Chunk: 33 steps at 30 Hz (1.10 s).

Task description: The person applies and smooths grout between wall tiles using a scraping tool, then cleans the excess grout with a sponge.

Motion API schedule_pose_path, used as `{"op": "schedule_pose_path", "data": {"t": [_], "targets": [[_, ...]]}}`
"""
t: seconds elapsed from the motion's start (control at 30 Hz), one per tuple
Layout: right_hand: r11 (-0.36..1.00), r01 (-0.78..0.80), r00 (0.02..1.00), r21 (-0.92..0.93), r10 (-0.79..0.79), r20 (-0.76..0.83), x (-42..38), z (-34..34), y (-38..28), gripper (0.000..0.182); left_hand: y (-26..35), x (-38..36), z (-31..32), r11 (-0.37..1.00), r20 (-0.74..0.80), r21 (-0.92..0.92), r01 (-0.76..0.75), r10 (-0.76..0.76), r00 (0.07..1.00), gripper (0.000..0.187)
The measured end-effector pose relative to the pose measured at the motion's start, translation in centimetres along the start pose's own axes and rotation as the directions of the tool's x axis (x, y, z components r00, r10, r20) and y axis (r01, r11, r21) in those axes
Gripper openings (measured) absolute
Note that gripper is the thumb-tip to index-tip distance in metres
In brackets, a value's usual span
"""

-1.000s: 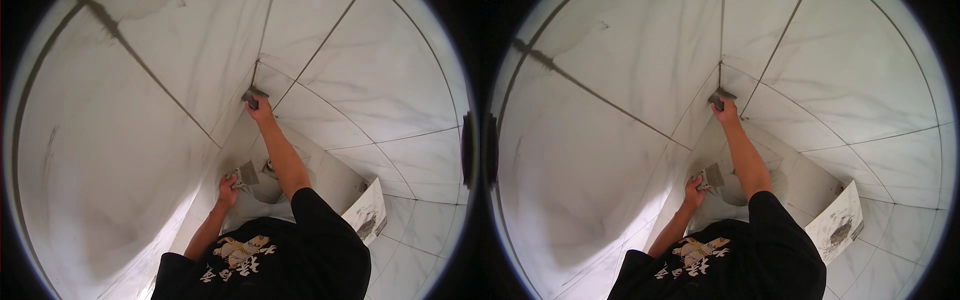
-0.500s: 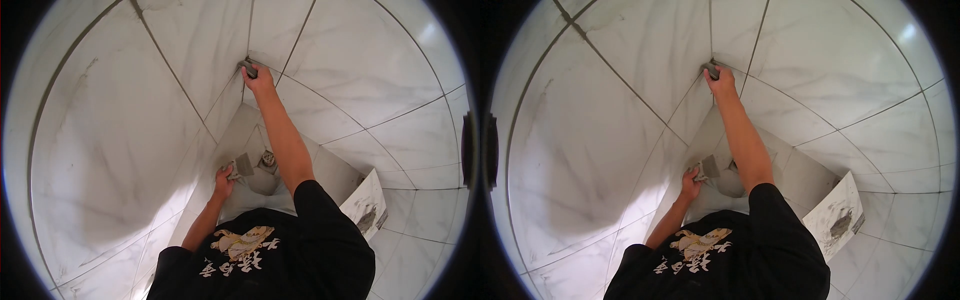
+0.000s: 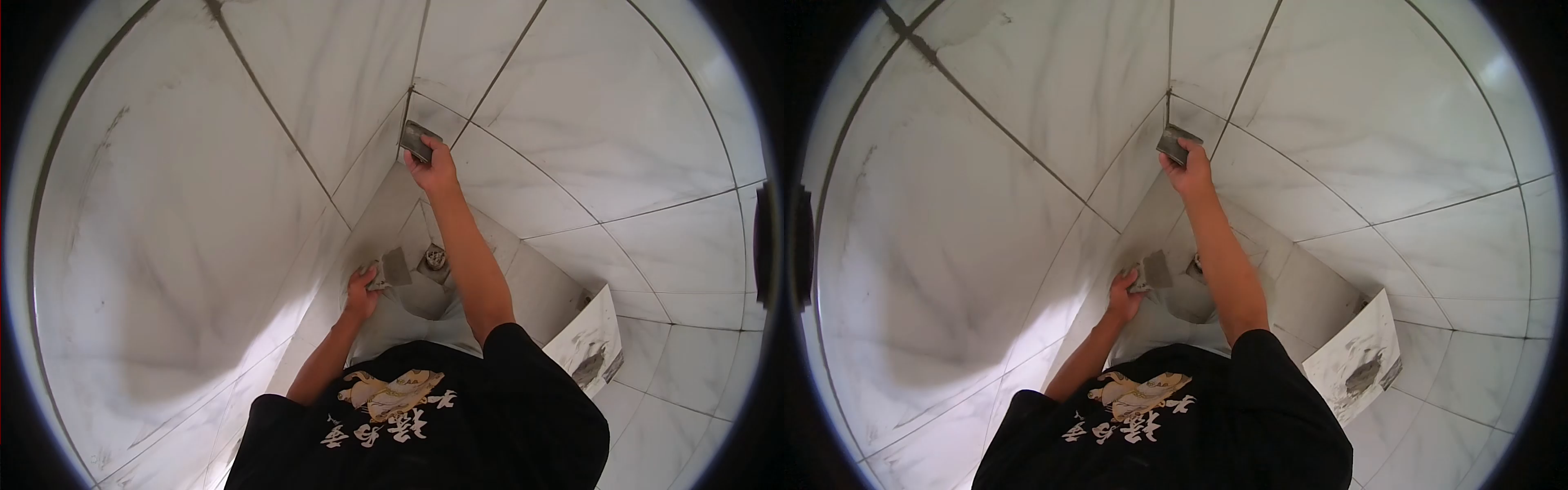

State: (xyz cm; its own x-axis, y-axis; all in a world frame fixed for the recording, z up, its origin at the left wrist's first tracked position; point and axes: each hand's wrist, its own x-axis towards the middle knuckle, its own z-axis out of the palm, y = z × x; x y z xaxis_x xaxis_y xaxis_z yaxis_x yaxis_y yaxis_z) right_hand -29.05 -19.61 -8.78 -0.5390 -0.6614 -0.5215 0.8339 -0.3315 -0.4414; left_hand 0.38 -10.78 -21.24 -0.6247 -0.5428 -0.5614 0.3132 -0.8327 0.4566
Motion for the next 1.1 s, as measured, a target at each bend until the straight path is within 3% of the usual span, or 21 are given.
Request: {"op": "schedule_pose_path", "data": {"t": [0.17,0.37,0.43,0.47,0.53,0.57,0.6,0.63,0.67,0.7,0.77,0.8,0.87,0.9,1.0,1.03,1.1], "targets": [[0.999,0.036,0.999,-0.011,-0.037,-0.033,2.2,2.1,-0.4,0.027,-0.4,0.2,-1.1,1.000,0.022,-0.004,-0.015,0.015,1.000,0.031],[0.988,-0.011,1.000,0.154,0.014,-0.017,5.1,5.9,-3.3,0.024,0.0,0.0,-1.0,1.000,0.051,-0.019,-0.003,0.004,0.999,0.032],[0.976,0.147,0.968,-0.161,-0.109,0.228,4.6,6.4,-4.0,0.024,-0.1,-0.4,-0.8,0.999,0.054,-0.029,0.014,-0.012,0.998,0.033],[0.959,-0.036,0.997,0.282,0.052,-0.048,3.2,8.6,-4.8,0.026,0.1,-0.7,-0.6,1.000,0.045,0.002,-0.014,0.014,0.999,0.033],[0.954,-0.017,0.997,0.298,0.038,-0.066,2.3,9.9,-5.2,0.026,-0.1,-1.0,-0.9,0.999,0.023,0.034,-0.026,0.025,0.999,0.033],[0.950,0.006,0.997,0.311,0.016,-0.069,2.2,10.3,-5.4,0.026,-0.3,-1.0,-1.0,0.906,0.053,0.362,-0.217,0.212,0.976,0.033],[0.951,0.002,0.996,0.311,0.025,-0.082,1.1,10.6,-5.5,0.026,-0.6,-1.0,-1.3,0.676,0.141,0.640,-0.366,0.365,0.920,0.033],[0.953,0.018,1.000,0.302,-0.024,0.016,-0.3,10.7,-5.7,0.029,-0.5,-0.8,-1.4,0.681,0.128,0.643,-0.350,0.355,0.926,0.033],[0.955,0.035,0.990,0.293,-0.073,0.120,-1.4,10.6,-5.9,0.031,-0.2,-0.1,-1.3,0.906,0.047,0.374,-0.198,0.195,0.980,0.033],[0.955,0.031,0.992,0.294,-0.065,0.108,-2.7,9.8,-5.9,0.031,-0.2,0.0,-1.5,0.998,0.020,0.054,-0.011,0.010,1.000,0.032],[0.977,0.107,0.891,0.182,-0.176,0.418,-5.1,8.1,-6.0,0.023,-0.4,0.4,-1.9,1.000,0.030,0.029,-0.002,0.001,1.000,0.032],[0.977,0.105,0.894,0.186,-0.175,0.413,-5.7,6.5,-5.5,0.023,-0.5,0.7,-2.1,1.000,0.048,0.009,0.007,-0.008,0.999,0.033],[0.984,0.141,0.952,-0.112,-0.104,0.287,-5.1,1.5,-3.8,0.016,-0.4,0.6,-2.1,1.000,0.028,0.014,0.017,-0.017,0.999,0.033],[0.988,0.066,0.977,-0.140,-0.035,0.210,-3.4,-1.8,-2.5,0.016,-0.4,0.6,-2.0,1.000,0.011,0.011,0.018,-0.019,1.000,0.033],[0.990,-0.102,0.994,-0.100,0.099,-0.037,2.2,-10.7,2.6,0.018,-0.5,0.7,-1.9,1.000,-0.009,0.007,0.011,-0.011,1.000,0.034],[0.992,-0.102,0.994,-0.078,0.098,-0.048,3.8,-12.6,4.1,0.018,-0.7,0.8,-2.2,0.999,-0.014,0.026,0.024,-0.024,1.000,0.034],[0.993,-0.118,0.970,-0.009,0.113,-0.216,6.8,-14.5,6.4,0.021,-0.7,1.2,-2.6,0.995,-0.053,-0.069,0.074,-0.078,0.996,0.035]]}}
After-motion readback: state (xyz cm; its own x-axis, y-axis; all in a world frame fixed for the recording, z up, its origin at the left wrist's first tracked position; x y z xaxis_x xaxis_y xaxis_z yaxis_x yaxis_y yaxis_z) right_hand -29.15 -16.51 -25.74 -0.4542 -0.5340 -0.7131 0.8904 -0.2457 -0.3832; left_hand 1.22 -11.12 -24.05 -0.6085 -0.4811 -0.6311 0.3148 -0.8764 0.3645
